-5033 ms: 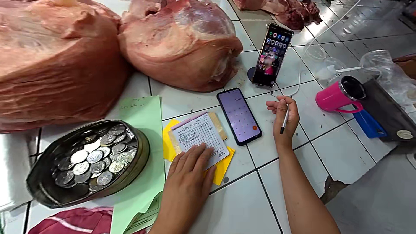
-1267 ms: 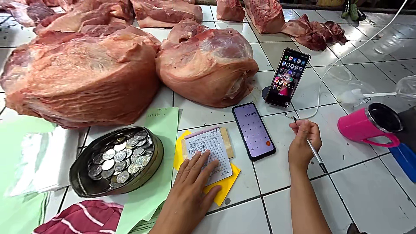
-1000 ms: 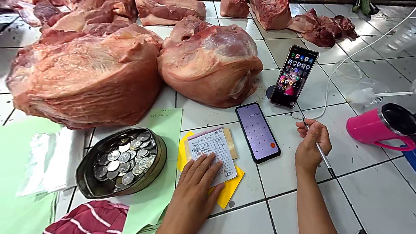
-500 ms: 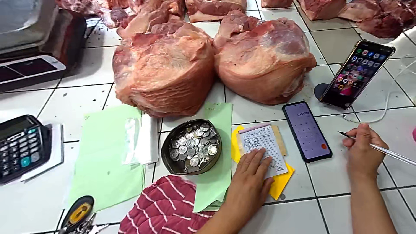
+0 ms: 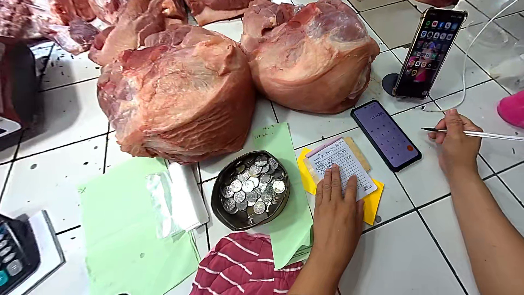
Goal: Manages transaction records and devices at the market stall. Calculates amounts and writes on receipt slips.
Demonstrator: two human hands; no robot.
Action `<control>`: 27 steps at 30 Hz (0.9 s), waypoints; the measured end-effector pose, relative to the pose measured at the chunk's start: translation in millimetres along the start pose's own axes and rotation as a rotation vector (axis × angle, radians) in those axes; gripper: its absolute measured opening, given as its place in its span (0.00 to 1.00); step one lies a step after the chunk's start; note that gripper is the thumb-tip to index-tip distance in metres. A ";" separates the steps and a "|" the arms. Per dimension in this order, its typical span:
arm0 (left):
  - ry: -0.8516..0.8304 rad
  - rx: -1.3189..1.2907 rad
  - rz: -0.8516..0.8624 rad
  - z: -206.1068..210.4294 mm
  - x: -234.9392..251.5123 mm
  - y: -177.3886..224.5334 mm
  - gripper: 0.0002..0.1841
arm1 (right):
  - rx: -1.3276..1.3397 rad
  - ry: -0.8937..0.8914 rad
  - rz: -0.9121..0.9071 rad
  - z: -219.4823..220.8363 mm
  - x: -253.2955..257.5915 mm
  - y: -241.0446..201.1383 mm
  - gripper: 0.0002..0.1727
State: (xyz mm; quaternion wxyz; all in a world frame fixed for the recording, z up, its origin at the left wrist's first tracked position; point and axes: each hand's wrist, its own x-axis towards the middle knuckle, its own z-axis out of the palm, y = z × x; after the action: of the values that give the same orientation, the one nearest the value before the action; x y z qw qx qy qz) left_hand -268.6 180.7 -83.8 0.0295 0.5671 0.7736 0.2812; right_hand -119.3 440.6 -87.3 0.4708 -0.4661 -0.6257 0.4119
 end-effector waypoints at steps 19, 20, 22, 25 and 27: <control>-0.004 0.026 0.005 0.1 2.1 1.5 0.22 | -0.048 0.014 0.012 4.1 -0.3 -2.3 0.19; 0.002 0.023 0.005 0.3 2.7 1.6 0.22 | -0.042 0.017 0.010 4.7 0.2 -2.9 0.19; 0.000 0.025 -0.002 0.6 3.0 2.9 0.22 | -0.025 0.025 0.012 4.3 1.6 -3.3 0.19; 0.012 0.023 -0.004 2.3 2.3 3.2 0.22 | -0.012 0.036 0.022 3.7 0.7 -4.1 0.19; 0.026 0.017 -0.003 3.6 2.3 3.1 0.22 | -0.012 0.030 0.024 2.3 1.8 -4.6 0.19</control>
State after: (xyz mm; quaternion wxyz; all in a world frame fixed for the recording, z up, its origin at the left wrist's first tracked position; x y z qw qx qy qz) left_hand -265.4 184.7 -84.7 0.0151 0.5627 0.7770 0.2818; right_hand -122.6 441.1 -83.1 0.4722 -0.4826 -0.6153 0.4069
